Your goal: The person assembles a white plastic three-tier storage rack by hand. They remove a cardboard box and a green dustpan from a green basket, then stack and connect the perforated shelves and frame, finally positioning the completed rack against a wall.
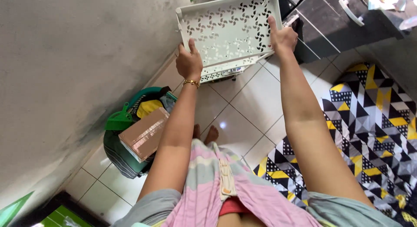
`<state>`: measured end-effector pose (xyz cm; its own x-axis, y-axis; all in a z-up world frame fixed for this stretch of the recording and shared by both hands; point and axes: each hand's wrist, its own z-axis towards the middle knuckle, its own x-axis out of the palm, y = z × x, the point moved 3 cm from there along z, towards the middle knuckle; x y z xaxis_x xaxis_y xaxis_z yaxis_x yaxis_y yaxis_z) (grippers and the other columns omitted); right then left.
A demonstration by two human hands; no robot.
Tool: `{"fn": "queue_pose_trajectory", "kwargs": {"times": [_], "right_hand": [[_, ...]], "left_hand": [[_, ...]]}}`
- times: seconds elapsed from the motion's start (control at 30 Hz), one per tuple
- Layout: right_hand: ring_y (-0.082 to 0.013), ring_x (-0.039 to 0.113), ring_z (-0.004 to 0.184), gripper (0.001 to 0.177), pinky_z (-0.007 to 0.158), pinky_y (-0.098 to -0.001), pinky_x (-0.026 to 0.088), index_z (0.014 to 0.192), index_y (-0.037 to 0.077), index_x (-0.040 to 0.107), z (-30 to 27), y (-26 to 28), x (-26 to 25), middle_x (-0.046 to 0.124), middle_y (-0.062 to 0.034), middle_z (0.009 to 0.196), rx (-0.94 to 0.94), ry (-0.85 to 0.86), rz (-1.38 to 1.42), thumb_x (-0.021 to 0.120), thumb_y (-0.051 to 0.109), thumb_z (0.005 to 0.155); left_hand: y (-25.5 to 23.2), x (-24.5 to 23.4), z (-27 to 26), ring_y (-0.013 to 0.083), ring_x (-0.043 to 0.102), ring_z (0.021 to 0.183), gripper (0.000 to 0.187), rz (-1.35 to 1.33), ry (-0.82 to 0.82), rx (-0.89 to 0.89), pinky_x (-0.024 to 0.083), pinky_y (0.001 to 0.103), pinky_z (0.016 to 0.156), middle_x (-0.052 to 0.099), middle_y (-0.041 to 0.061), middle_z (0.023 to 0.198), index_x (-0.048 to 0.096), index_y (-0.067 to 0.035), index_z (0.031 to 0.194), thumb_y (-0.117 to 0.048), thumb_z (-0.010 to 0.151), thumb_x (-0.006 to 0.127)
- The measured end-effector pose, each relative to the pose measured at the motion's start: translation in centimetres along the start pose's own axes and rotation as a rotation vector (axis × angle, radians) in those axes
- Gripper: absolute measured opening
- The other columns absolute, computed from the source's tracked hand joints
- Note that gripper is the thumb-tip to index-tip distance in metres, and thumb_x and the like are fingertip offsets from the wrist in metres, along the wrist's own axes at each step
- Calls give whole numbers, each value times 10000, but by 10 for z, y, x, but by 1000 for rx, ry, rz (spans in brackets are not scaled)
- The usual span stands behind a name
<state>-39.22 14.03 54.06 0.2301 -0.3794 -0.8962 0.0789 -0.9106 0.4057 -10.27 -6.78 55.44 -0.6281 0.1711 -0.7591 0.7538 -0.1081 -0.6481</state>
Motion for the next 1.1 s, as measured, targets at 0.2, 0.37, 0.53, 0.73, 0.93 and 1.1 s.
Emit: {"fn": "queue_pose_trajectory", "kwargs": {"times": [0.2, 0.37, 0.53, 0.73, 0.93, 1.1], "right_hand": [[-365, 721, 1021, 958, 935, -437, 548, 1036, 4, 766, -11, 7, -2, 730, -245, 988, 48, 140, 52, 559, 899, 766], [-389, 691, 1028, 866, 953, -452, 516, 980, 11, 785, -3, -31, 13, 724, -259, 989, 37, 159, 75, 489, 819, 885], [-334, 754, 949, 744, 748, -471, 640, 962, 39, 758, -18, -49, -15, 727, -187, 1023, 209, 197, 297, 410, 695, 923], [-270, 777, 786, 719, 571, -428, 646, 895, 10, 736, -43, -77, -45, 752, -171, 936, 267, 181, 373, 372, 621, 1001], [-271, 741, 788, 812, 804, -408, 567, 857, 10, 807, -30, -164, -73, 778, -181, 828, 202, -17, 176, 345, 640, 1075], [-442, 668, 966, 828, 864, -512, 516, 938, -47, 744, -13, -265, -63, 695, -285, 947, 350, -145, 127, 393, 696, 1045]], "left_hand": [[4, -6, -1, 328, 753, 769, 564, 16, 38, -31, 575, 475, 576, 777, 118, 873, 672, -109, 1055, -615, 974, 435], [11, 5, 1, 338, 751, 750, 547, 25, 89, -53, 563, 491, 588, 771, 115, 840, 663, -116, 1029, -585, 1010, 381], [1, 33, -3, 325, 763, 748, 522, -9, 209, -63, 571, 493, 622, 771, 95, 800, 660, -140, 1036, -534, 1051, 318], [-23, 49, -16, 336, 752, 757, 506, -34, 270, 38, 562, 501, 621, 776, 82, 805, 668, -148, 1042, -513, 1051, 319], [-80, 90, -45, 379, 739, 762, 492, -58, 299, 219, 555, 515, 622, 754, 127, 827, 676, -153, 1060, -500, 1038, 328], [-119, 115, -74, 359, 760, 783, 490, -4, 477, 242, 583, 499, 654, 760, 134, 801, 677, -171, 1044, -495, 1053, 309]]}}
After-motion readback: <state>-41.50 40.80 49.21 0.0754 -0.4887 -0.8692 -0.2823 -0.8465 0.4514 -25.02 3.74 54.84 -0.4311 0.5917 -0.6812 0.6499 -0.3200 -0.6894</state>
